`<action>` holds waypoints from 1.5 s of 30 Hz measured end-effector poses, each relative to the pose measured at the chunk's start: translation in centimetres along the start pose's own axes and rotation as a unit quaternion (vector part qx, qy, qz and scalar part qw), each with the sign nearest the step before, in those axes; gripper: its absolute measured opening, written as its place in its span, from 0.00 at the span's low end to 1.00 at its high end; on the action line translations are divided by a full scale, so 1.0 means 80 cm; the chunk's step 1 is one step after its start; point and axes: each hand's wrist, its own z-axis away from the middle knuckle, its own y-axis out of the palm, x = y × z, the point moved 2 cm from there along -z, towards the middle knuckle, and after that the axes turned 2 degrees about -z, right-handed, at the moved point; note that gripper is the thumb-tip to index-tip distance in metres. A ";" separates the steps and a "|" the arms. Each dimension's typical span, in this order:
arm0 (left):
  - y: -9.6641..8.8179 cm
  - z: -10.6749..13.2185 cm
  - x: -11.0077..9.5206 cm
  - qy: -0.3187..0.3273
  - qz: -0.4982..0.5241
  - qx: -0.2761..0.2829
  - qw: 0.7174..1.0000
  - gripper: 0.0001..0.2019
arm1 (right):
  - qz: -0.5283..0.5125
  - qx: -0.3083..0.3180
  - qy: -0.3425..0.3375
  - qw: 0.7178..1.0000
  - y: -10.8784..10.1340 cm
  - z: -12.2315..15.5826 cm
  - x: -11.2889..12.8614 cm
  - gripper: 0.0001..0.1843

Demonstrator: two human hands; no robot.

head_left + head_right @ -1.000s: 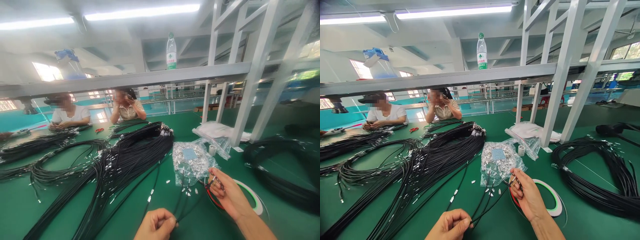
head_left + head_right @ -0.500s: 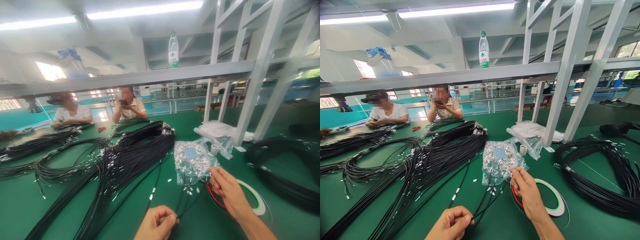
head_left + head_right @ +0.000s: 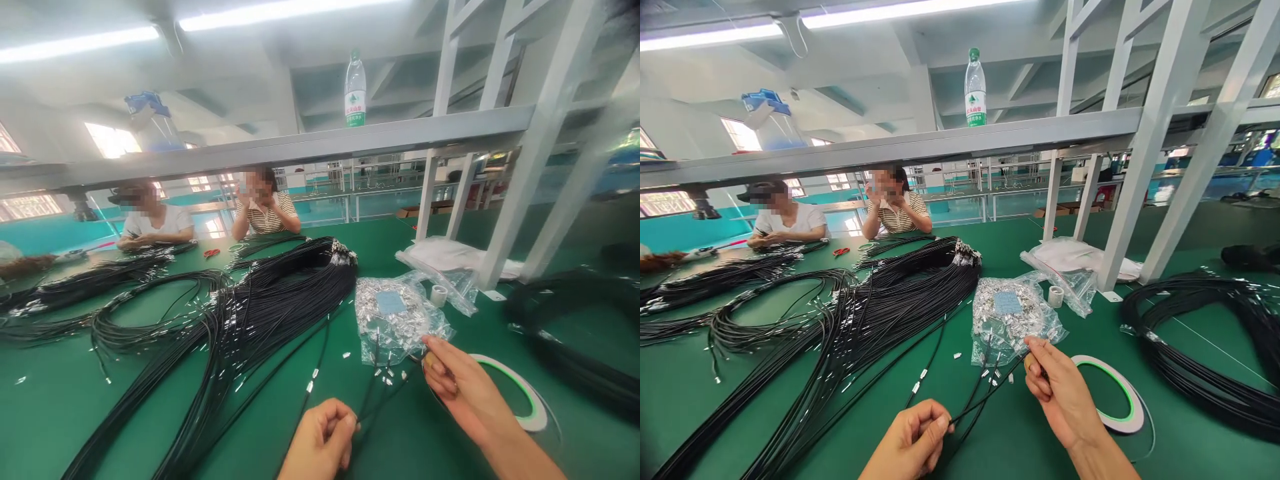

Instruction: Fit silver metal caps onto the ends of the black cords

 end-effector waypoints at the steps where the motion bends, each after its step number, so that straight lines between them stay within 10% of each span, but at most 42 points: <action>1: 0.001 0.000 0.001 -0.002 -0.009 0.002 1.000 0.25 | -0.024 0.004 0.020 1.000 0.001 0.000 -0.002 0.21; 12: 0.004 -0.005 0.011 0.010 -0.061 -0.066 0.996 0.21 | -0.004 0.003 0.044 0.999 0.007 0.006 0.000 0.23; 18: 0.010 -0.005 0.016 0.021 -0.126 -0.015 0.992 0.17 | -0.007 -0.021 0.010 1.000 0.007 0.007 0.000 0.21; 23: 0.013 -0.003 0.007 -0.010 0.015 0.044 0.999 0.22 | -0.019 -0.012 0.041 0.999 0.006 0.004 0.002 0.22; 30: 0.012 -0.001 0.011 0.012 -0.247 -0.056 0.967 0.15 | -0.026 -0.016 0.056 0.998 0.008 0.005 -0.003 0.26; 36: 0.017 -0.001 0.013 0.031 -0.131 -0.001 0.991 0.08 | 0.082 -0.019 -0.006 0.996 0.003 0.006 -0.008 0.26; 45: 0.017 -0.004 0.006 0.032 -0.057 -0.038 0.997 0.12 | 0.158 0.165 0.113 0.967 0.024 0.021 -0.035 0.24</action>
